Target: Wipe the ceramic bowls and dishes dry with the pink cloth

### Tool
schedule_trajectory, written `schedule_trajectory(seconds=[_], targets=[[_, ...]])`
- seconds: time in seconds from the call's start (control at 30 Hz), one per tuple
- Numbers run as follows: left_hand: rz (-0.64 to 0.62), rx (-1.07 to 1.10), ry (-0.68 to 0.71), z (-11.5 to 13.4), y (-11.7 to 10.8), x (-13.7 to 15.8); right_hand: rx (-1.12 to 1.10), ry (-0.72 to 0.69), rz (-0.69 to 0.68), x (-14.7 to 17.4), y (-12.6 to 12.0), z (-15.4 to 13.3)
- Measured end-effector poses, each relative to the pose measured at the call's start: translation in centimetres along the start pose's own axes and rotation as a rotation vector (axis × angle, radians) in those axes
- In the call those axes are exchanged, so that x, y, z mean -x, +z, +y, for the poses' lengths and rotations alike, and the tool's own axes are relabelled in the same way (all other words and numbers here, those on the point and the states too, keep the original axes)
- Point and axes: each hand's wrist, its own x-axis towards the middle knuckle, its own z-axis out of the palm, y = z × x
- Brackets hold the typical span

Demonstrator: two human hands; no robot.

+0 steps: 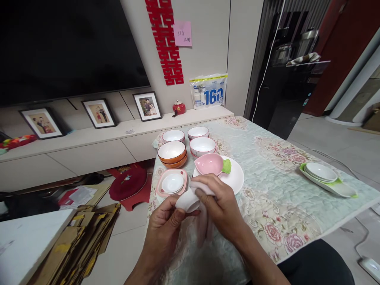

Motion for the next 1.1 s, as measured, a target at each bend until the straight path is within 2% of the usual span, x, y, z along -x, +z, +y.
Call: schedule_trajectory(seconds=[0.13,0.2,0.27,0.4,0.53,0.7,0.83,0.97,1.1], targets=[[0.037,0.310,-0.077,0.3,0.6,-0.4,-0.432,0.378,-0.012,-0.1,-0.2,1.3],[0.048,0.375,-0.105,0.5,0.7,-0.5,-0.595,0.477,-0.023,0.0,-0.1,1.7],[0.020,0.381,-0.141,0.8,0.6,-0.5,-0.663,0.497,-0.032,0.0,-0.3,1.8],[-0.054,0.316,-0.190,1.3,0.1,-0.5,-0.553,0.432,-0.081,-0.3,-1.1,1.7],[-0.026,0.209,-0.179,1.0,-0.2,-0.5,-0.315,0.321,-0.109,-0.5,-1.1,1.4],[0.031,-0.016,-0.064,0.0,-0.5,-0.4,0.121,-0.028,-0.051,0.1,0.3,0.4],[0.037,-0.210,0.032,0.2,-0.4,-0.2,0.339,-0.221,-0.095,0.9,1.6,-1.0],[0.043,-0.231,0.062,0.4,-0.1,0.0,0.362,-0.274,-0.128,1.0,1.8,-2.0],[0.042,-0.129,0.041,0.3,0.1,0.2,0.278,-0.193,-0.017,0.4,0.9,-1.2]])
